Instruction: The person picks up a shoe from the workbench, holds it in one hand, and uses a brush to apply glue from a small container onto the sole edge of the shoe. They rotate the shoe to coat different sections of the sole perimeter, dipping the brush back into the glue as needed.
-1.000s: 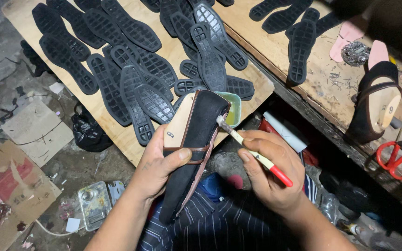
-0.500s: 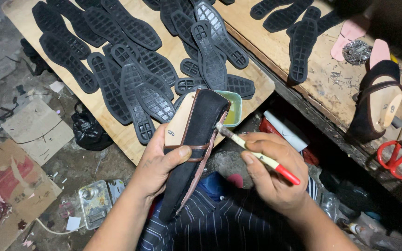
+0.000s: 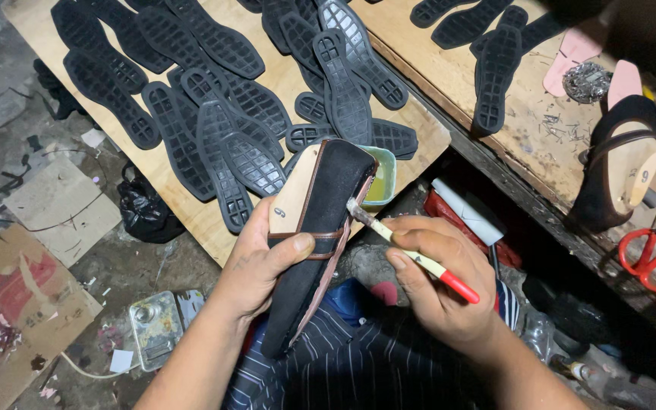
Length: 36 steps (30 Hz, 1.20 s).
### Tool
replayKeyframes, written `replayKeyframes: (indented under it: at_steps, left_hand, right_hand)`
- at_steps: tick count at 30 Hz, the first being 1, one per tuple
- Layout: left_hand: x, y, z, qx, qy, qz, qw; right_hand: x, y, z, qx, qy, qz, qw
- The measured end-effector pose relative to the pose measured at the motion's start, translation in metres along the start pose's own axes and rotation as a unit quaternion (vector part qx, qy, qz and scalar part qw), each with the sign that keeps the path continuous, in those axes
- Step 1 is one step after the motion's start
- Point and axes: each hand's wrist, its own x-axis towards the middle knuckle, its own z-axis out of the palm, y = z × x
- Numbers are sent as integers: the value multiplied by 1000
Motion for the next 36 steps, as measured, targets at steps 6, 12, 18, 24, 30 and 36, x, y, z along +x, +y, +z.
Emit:
replayKeyframes:
  at_steps: [6,12,18,24,30,36]
  left_hand:
    - [1,-1,0,-7,2,6,1000]
    - [2,-2,-2,6,5,11,1000]
    - [0,-3,-2,-2,2,0,1000]
    - [0,2,3,7,7,7,1000]
    - [-2,8,6,50,19,6,999]
    - [0,4,4,21,1,17,1000]
  right_hand:
    - [-2,0,-1,21,-22,3,1000]
    - [1,1,-8,66,-76,34,994]
    - [3,1,-19,95,-104,86,986]
    - [2,0,-17,107,-93,93,986]
    - [3,0,-19,129,-108,102,981]
    - [0,1,-19,113,-79,94,986]
